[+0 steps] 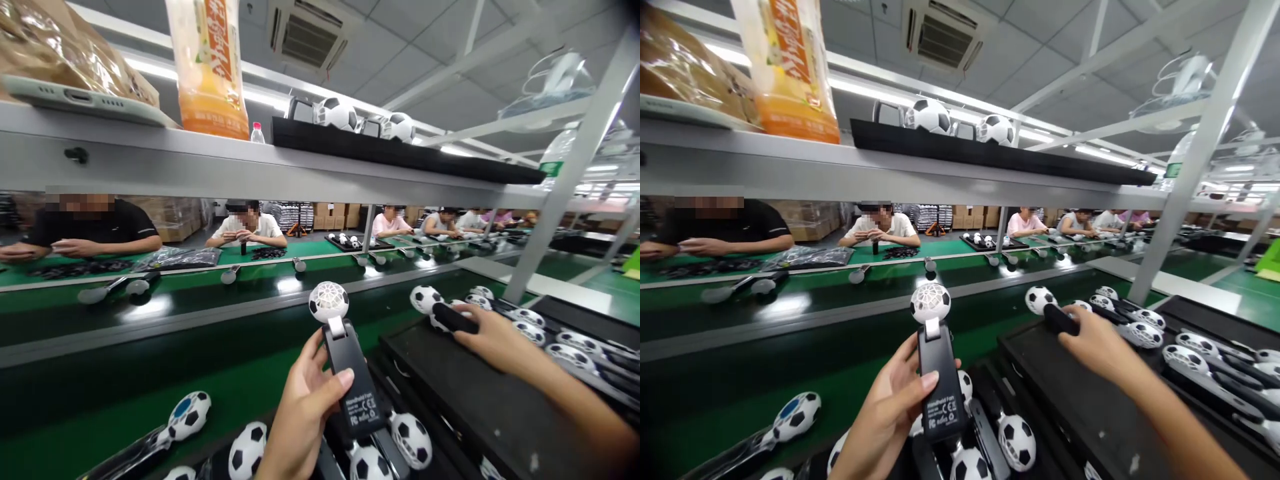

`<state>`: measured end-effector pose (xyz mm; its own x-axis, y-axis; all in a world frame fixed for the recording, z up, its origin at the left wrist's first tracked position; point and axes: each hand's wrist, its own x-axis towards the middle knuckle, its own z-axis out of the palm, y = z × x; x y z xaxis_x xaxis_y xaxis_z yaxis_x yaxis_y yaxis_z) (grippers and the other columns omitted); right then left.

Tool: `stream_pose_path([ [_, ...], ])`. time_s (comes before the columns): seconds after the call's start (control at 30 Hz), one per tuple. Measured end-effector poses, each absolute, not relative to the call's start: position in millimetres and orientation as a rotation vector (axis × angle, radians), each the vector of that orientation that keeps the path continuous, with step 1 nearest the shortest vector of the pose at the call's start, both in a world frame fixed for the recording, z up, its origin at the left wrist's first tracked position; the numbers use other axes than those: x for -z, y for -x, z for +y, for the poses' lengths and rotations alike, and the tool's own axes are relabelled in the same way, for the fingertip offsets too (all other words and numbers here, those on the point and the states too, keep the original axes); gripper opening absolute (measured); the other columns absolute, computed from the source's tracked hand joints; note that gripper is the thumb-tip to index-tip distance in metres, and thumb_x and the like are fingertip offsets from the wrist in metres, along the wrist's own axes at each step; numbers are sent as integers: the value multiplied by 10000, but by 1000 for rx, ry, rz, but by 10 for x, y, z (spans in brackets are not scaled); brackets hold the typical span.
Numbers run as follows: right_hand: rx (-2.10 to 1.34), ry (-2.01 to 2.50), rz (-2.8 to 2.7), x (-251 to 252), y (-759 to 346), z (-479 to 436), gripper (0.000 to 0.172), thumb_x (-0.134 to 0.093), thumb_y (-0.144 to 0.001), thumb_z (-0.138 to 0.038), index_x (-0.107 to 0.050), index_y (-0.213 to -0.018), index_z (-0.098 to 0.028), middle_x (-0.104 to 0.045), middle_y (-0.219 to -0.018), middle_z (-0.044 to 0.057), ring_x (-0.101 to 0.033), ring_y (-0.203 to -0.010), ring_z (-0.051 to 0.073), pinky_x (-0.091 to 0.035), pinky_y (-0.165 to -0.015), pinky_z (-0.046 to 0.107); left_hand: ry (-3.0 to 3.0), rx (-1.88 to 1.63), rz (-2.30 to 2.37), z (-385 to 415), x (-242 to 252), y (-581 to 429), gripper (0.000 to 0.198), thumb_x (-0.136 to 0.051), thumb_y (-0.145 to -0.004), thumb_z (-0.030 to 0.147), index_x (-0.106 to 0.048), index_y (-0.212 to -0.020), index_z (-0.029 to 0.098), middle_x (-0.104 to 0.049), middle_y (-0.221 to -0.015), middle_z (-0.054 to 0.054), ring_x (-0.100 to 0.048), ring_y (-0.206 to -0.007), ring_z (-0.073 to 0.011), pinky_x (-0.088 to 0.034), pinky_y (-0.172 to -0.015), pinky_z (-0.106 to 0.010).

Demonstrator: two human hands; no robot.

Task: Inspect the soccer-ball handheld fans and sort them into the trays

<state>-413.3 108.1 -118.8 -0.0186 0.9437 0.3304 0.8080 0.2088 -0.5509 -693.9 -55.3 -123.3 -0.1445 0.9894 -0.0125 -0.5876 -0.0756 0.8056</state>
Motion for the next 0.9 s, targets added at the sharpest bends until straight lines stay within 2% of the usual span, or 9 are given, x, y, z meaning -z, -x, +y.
stream_pose_path([
  [0.1, 9, 1761, -1949, 918, 3689, 1300, 292, -714, -576, -319, -609, -828, -219, -663, -813, 124, -613, -791, 328, -422, -724, 421, -677, -1556, 773, -540, 1260, 6929, 748, -780, -633, 222, -448, -1302, 184, -614, -1185, -161, -651, -946, -299, -537, -683, -311],
  [0.17, 77, 1803, -1973, 822, 3491, 1454, 388, -741, -561, -371, -570, -870, -210, -647, -806, 150, -606, -780, 352, -411, -699, 435, -703, -1543, 753, -526, 1277, 6922, 737, -771, -643, 225, -441, -1301, 183, -606, -1192, -157, -652, -929, -284, -531, -680, -306],
  [0.23, 103, 1810, -2012, 840, 3399, 1610, 516, -747, -544, -329, -530, -991, -189, -647, -870, 183, -605, -815, 378, -410, -704, 444, -729, -1527, 746, -515, 1285, 6912, 727, -748, -670, 225, -412, -1313, 177, -591, -1209, -158, -640, -963, -285, -527, -698, -305],
  [0.33, 45, 1734, -2111, 1111, 3434, 1829, 644, -696, -571, -248, -462, -1166, -165, -638, -1055, 205, -593, -964, 381, -416, -799, 438, -783, -1499, 778, -513, 1282, 6885, 711, -704, -713, 214, -363, -1335, 168, -570, -1232, -163, -626, -993, -289, -518, -695, -300],
  [0.47, -125, 1617, -2165, 1714, 3575, 2021, 659, -608, -656, -242, -400, -1267, -113, -575, -1216, 210, -574, -1078, 312, -418, -900, 372, -823, -1482, 813, -526, 1277, 6831, 677, -674, -736, 205, -358, -1334, 171, -570, -1229, -149, -618, -1000, -284, -513, -687, -295],
  [0.57, -258, 1613, -2148, 2066, 3568, 2058, 535, -616, -665, -285, -506, -1159, -110, -629, -1109, 209, -615, -992, 311, -450, -857, 368, -805, -1473, 836, -526, 1287, 6796, 667, -679, -733, 206, -371, -1325, 174, -584, -1215, -142, -613, -1026, -297, -518, -729, -313],
  [0.7, -323, 1631, -2122, 2205, 3410, 2073, 342, -713, -569, -355, -627, -841, -166, -657, -953, 186, -603, -961, 362, -432, -875, 417, -784, -1469, 847, -492, 1304, 6767, 664, -688, -724, 194, -386, -1316, 173, -578, -1242, -138, -611, -1036, -289, -511, -738, -297],
  [0.8, -322, 1636, -2039, 2167, 3303, 2124, 390, -774, -457, -381, -628, -751, -172, -612, -1005, 182, -557, -1012, 394, -393, -912, 450, -780, -1462, 861, -452, 1327, 6754, 669, -688, -723, 205, -383, -1317, 169, -572, -1243, -147, -607, -1041, -295, -510, -721, -301],
  [0.9, -381, 1626, -1884, 2147, 3259, 2177, 479, -784, -425, -370, -610, -819, -161, -588, -1020, 182, -548, -1023, 384, -400, -893, 438, -764, -1451, 886, -410, 1367, 6750, 745, -709, -705, 237, -340, -1347, 157, -574, -1222, -169, -597, -1062, -320, -512, -730, -326],
])
